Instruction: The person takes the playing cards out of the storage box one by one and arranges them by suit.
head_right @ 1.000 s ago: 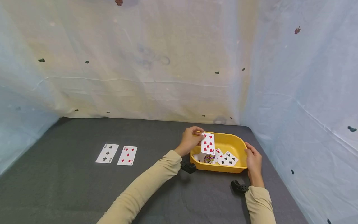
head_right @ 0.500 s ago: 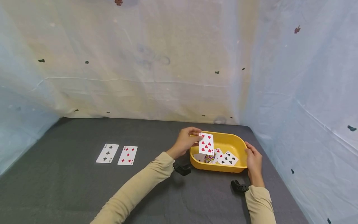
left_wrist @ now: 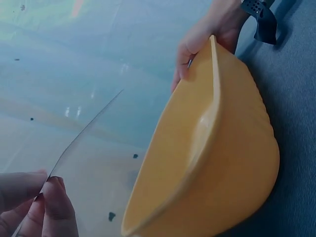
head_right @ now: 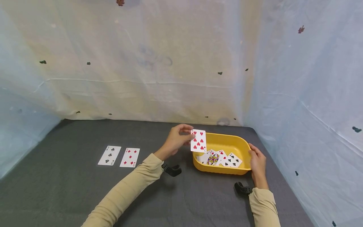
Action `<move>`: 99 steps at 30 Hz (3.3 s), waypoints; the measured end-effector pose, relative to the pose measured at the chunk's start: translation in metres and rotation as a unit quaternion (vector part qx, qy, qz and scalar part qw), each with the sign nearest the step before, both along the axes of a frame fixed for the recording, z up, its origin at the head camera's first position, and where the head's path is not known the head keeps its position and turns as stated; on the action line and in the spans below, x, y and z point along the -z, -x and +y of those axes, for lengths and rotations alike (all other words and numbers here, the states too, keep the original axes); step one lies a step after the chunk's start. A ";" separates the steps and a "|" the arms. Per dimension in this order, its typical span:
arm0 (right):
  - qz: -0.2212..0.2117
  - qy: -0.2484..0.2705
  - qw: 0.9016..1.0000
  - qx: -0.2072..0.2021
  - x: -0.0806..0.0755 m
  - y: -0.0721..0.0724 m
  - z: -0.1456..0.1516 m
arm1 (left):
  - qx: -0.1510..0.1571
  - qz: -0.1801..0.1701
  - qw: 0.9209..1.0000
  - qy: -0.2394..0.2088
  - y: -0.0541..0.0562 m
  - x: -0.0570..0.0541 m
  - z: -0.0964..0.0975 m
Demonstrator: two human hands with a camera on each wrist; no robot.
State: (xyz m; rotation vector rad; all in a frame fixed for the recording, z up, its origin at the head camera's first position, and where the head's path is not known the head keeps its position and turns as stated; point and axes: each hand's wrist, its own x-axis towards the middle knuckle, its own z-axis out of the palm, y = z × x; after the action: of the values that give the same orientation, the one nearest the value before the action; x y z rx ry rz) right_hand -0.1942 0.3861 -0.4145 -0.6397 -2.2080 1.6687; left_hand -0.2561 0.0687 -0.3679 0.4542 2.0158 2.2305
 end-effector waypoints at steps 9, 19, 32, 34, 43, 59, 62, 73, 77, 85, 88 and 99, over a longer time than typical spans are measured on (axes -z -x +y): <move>0.002 0.002 1.000 -0.002 0.001 0.003 -0.001 | -0.003 0.005 1.000 -0.005 0.000 -0.004 -0.032; 0.002 -0.003 1.000 -0.004 0.003 0.003 0.002 | -0.004 0.000 1.000 -0.011 -0.005 -0.009 -0.066; 0.004 0.008 1.000 -0.004 0.004 0.000 0.005 | -0.004 -0.013 1.000 0.002 -0.011 -0.001 -0.104; 0.006 0.009 1.000 -0.005 0.004 0.001 0.005 | -0.010 -0.015 1.000 0.005 -0.013 0.001 -0.108; -0.003 -0.004 1.000 -0.002 0.004 0.000 0.007 | -0.035 -0.012 0.998 0.045 -0.019 0.013 -0.132; 0.002 0.004 1.000 0.000 0.004 0.001 0.006 | -0.048 -0.020 0.991 0.126 -0.016 0.040 -0.155; 0.001 0.005 1.000 -0.001 0.003 -0.001 0.005 | -0.040 -0.030 0.991 0.122 -0.013 0.044 -0.155; 0.002 -0.011 1.000 -0.003 0.004 0.000 0.005 | -0.055 -0.033 0.983 0.174 -0.008 0.056 -0.154; 0.001 -0.014 1.000 -0.004 0.004 -0.001 0.005 | -0.069 -0.016 0.976 0.207 -0.008 0.058 -0.153; -0.002 -0.016 1.000 -0.005 0.006 -0.002 0.004 | -0.070 0.007 0.967 0.246 -0.010 0.059 -0.154; -0.002 -0.019 1.000 -0.005 0.006 -0.001 0.004 | -0.079 0.018 0.960 0.266 -0.009 0.061 -0.153; 0.003 -0.017 1.000 -0.009 0.005 -0.002 0.004 | -0.103 0.084 0.916 0.379 -0.007 0.063 -0.147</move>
State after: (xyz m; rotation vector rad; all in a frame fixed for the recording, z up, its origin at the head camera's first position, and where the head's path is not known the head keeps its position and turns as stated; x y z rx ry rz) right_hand -0.1921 0.3905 -0.4192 -0.6082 -2.2394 1.6369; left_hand -0.2494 -0.0782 -0.4304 0.3549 2.8927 1.3193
